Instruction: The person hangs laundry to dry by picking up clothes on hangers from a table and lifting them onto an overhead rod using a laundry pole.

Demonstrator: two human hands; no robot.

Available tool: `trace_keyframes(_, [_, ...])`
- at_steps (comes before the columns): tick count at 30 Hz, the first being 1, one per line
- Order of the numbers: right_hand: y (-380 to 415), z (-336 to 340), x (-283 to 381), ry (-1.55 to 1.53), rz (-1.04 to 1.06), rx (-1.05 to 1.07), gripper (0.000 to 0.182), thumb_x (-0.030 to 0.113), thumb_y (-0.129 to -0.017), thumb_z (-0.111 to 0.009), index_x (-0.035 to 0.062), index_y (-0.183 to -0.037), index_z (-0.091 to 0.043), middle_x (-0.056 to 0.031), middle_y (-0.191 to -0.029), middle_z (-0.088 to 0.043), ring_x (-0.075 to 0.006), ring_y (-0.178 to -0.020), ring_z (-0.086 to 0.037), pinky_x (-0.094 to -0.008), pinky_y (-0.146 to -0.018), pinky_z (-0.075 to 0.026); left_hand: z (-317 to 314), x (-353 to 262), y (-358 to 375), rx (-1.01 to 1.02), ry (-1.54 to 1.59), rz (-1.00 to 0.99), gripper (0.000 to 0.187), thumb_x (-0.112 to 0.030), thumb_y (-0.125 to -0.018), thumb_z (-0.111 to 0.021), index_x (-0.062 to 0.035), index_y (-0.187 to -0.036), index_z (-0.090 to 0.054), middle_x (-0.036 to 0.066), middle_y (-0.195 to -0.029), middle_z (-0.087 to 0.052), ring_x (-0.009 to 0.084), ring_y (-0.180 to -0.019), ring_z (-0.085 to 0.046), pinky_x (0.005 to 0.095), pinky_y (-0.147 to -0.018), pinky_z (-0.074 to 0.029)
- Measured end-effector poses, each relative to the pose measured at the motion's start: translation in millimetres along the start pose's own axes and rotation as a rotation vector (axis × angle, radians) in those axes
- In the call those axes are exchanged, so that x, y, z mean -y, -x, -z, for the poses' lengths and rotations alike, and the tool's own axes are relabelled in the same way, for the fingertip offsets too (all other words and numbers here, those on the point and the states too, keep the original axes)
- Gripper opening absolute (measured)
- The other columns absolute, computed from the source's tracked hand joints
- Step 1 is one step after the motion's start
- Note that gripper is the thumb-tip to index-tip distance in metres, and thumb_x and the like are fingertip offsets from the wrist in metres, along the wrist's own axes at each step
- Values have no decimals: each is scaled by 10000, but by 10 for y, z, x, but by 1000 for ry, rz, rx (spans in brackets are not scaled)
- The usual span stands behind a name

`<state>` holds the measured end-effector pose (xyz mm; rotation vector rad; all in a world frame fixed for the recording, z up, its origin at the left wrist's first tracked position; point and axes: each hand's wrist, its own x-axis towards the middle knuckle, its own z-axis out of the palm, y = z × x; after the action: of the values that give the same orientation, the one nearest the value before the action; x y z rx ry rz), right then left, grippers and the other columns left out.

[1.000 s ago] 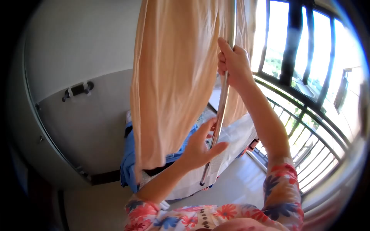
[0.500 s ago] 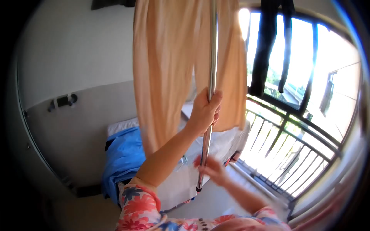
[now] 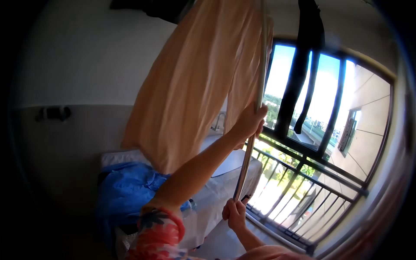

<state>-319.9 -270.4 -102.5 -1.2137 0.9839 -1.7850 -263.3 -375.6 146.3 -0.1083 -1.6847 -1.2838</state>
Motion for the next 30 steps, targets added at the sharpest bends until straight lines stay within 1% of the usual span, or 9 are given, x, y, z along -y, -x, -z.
trace_keyframes(3, [-466,-116,362,-20,99,-125,271,260,-876,-436,99,-661,-401,12,-449,-326,-89,-343,-317,-225,-316,-234,85,-34,-57,36,-334,-138,422,-335,-826,-504,-45,-1088,-343,37,-645,-470,116,-529,-477,250,-483,-412])
trace_keyframes(4, [-635,-151,527,17,172,-131,283,287,-879,-430,101,-668,-403,14,-453,-318,-83,-344,-312,-221,-315,-235,179,102,-94,96,-463,-165,613,-319,-806,-538,-21,-1238,-221,82,-752,-505,153,-653,-514,285,-595,-435])
trace_keyframes(5, [-823,-184,683,-10,187,-119,301,305,-879,-429,97,-662,-408,17,-459,-324,-80,-343,-310,-215,-311,-241,208,15,59,119,-541,-85,637,-272,-783,-576,-22,-1251,-222,131,-854,-533,183,-729,-525,308,-648,-436])
trace_keyframes(7, [-1166,-299,1033,126,289,-133,344,351,-881,-402,103,-642,-414,24,-467,-334,-70,-346,-328,-207,-304,-257,319,163,246,36,-725,-319,652,-227,-748,-617,-37,-1260,-261,165,-989,-530,198,-760,-521,310,-663,-442])
trace_keyframes(9, [-1531,-375,1348,198,464,-171,347,324,-880,-424,79,-634,-427,15,-445,-355,-64,-316,-310,-208,-289,-243,498,270,445,92,-683,-286,602,-204,-724,-640,-50,-1230,-353,158,-1052,-522,208,-814,-523,315,-690,-448])
trace_keyframes(10, [-1760,-277,1502,238,467,-104,356,335,-876,-430,80,-628,-421,18,-441,-349,-59,-312,-311,-208,-282,-241,570,292,568,108,-749,-247,572,-201,-723,-640,-55,-1214,-385,147,-1057,-523,206,-815,-523,315,-694,-449])
trace_keyframes(14, [-2373,-334,2249,271,494,-280,346,323,-856,-467,85,-608,-425,19,-436,-342,-69,-303,-304,-223,-278,-230,863,506,925,134,-841,-63,467,-186,-722,-641,-64,-1143,-480,136,-1027,-538,199,-821,-525,299,-704,-447])
trace_keyframes(22, [-3207,-202,3353,362,603,-98,323,342,-833,-501,125,-609,-415,40,-459,-323,-52,-356,-298,-216,-335,-221,1269,1078,1446,83,-744,157,341,-172,-712,-646,-42,-1019,-574,112,-910,-590,156,-766,-548,275,-702,-440])
trace_keyframes(30, [-3405,-49,3398,362,534,-147,324,370,-808,-544,128,-626,-431,50,-456,-314,-58,-365,-309,-217,-352,-221,1498,1420,1657,54,-746,281,340,-217,-697,-654,-70,-997,-593,93,-875,-605,134,-719,-563,259,-669,-450])
